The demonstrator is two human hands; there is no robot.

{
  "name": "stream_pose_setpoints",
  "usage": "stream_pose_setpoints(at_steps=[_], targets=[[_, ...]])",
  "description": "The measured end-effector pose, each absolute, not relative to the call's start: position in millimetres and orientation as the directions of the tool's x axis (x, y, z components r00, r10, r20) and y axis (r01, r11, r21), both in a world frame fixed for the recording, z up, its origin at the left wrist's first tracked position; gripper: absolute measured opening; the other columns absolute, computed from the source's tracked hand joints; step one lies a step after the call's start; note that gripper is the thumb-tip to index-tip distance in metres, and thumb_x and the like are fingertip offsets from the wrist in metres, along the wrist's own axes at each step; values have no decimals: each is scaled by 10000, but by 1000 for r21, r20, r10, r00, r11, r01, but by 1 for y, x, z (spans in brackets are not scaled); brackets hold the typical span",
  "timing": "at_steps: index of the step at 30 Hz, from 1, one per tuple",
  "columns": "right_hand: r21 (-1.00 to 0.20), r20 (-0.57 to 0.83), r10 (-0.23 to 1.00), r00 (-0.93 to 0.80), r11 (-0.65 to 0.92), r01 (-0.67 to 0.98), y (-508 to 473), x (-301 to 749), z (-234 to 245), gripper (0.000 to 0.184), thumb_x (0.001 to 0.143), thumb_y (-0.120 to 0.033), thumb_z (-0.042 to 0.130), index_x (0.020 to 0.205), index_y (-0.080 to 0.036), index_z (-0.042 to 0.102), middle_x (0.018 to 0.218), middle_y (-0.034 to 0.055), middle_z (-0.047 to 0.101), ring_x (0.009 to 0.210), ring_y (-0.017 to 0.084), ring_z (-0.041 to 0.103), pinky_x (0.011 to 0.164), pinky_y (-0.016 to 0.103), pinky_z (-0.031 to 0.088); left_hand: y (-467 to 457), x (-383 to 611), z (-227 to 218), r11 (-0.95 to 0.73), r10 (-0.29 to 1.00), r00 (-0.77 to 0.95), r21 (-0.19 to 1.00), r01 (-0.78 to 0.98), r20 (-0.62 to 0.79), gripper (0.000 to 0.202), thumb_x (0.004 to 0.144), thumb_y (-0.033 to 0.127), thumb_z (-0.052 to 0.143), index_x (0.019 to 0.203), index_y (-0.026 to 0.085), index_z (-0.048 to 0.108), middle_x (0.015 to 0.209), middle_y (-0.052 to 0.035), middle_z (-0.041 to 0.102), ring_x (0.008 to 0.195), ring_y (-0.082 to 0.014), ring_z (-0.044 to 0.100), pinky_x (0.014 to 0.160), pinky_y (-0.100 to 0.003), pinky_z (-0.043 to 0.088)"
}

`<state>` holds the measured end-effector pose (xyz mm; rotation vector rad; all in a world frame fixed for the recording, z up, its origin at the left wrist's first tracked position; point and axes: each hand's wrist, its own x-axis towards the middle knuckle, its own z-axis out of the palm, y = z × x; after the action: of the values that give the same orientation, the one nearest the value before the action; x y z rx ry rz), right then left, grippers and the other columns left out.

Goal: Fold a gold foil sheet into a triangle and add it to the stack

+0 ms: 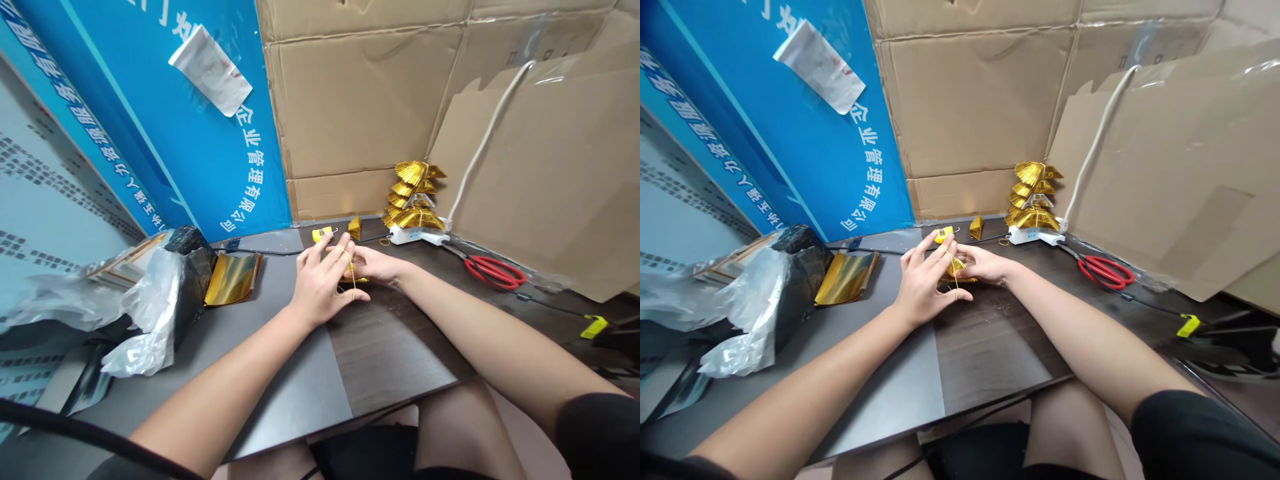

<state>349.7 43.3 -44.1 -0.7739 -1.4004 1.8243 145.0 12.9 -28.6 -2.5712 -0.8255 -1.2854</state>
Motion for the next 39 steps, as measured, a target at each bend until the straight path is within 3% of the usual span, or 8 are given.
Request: stream_pose_setpoints(at_steps=[8, 10, 13, 19, 23, 25, 33, 39], targets=[[-961, 9, 820, -572, -151, -231, 47, 369, -32, 736, 720, -321, 933, 1394, -286, 642, 1421, 92, 660, 1243, 205, 667, 1081, 349, 531, 37, 134, -20, -629, 773, 384, 687, 362, 505, 1236, 471, 848, 846, 1473, 181, 569, 1628, -182, 424, 1601, -422, 195, 1268, -609, 272], [-957, 20, 831, -556, -145, -252, 47, 372, -28, 733, 717, -358, 934, 1388, -292, 648, 1419, 88, 661, 1234, 203, 670, 1059, 341, 542, 43, 132, -20, -499, 848, 342, 827, 260, 404, 1168, 471, 850, 851, 1403, 180, 629, 1566, -184, 515, 1547, -407, 341, 1254, -582, 334], [-951, 41, 858, -513, -124, -285, 49, 376, -29, 759, 686, -396, 945, 1377, -294, 648, 1370, 88, 687, 1172, 205, 694, 996, 344, 570, 51, 128, -18, -385, 896, 314, 901, 202, 312, 840, 738, 853, 679, 1216, 164, 723, 1290, -174, 724, 1208, -325, 686, 1046, -477, 554], [-961, 69, 919, -388, -43, -274, 59, 384, -37, 718, 727, -355, 905, 1384, -316, 619, 1425, 76, 648, 1112, 195, 701, 931, 345, 589, 65, 113, -13, -298, 944, 227, 911, 285, 238, 696, 927, 724, 506, 1214, 117, 688, 898, -110, 788, 865, -215, 753, 799, -310, 571], [-980, 89, 940, -329, 24, -196, 60, 384, -39, 721, 746, -409, 883, 1405, -321, 604, 1411, 76, 658, 1143, 212, 698, 953, 351, 582, 74, 105, -14, -239, 966, 206, 844, 480, 156, 488, 997, 522, 479, 856, 136, 742, 805, -66, 761, 774, -182, 712, 749, -289, 538], [-988, 112, 948, -298, 73, -138, 62, 383, -42, 718, 764, -421, 866, 1420, -321, 591, 1394, 72, 668, 1188, 214, 683, 1014, 365, 559, 79, 99, -14, -190, 981, 149, 770, 609, 124, 371, 1006, 411, 532, 839, 138, 719, 786, -42, 730, 769, -169, 687, 800, -319, 545], [-924, 259, 923, -284, 322, 205, 66, 377, -53, 727, 834, -348, 764, 1503, -221, 510, 1328, 129, 664, 1228, 256, 656, 1117, 470, 501, 87, 77, -29, -68, 998, 55, 439, 896, 43, 179, 973, 306, 672, 997, 129, 685, 1020, -54, 706, 1052, -205, 673, 1024, -455, 536], [-722, 373, 830, -414, 540, 433, 59, 368, -50, 661, 840, -248, 708, 1482, -223, 555, 1289, 128, 648, 1099, 264, 647, 1039, 514, 533, 90, 77, -31, -227, 974, 191, 443, 867, 125, 271, 992, 314, 596, 1172, 129, 678, 1238, -153, 688, 1148, -263, 673, 1054, -500, 531]])
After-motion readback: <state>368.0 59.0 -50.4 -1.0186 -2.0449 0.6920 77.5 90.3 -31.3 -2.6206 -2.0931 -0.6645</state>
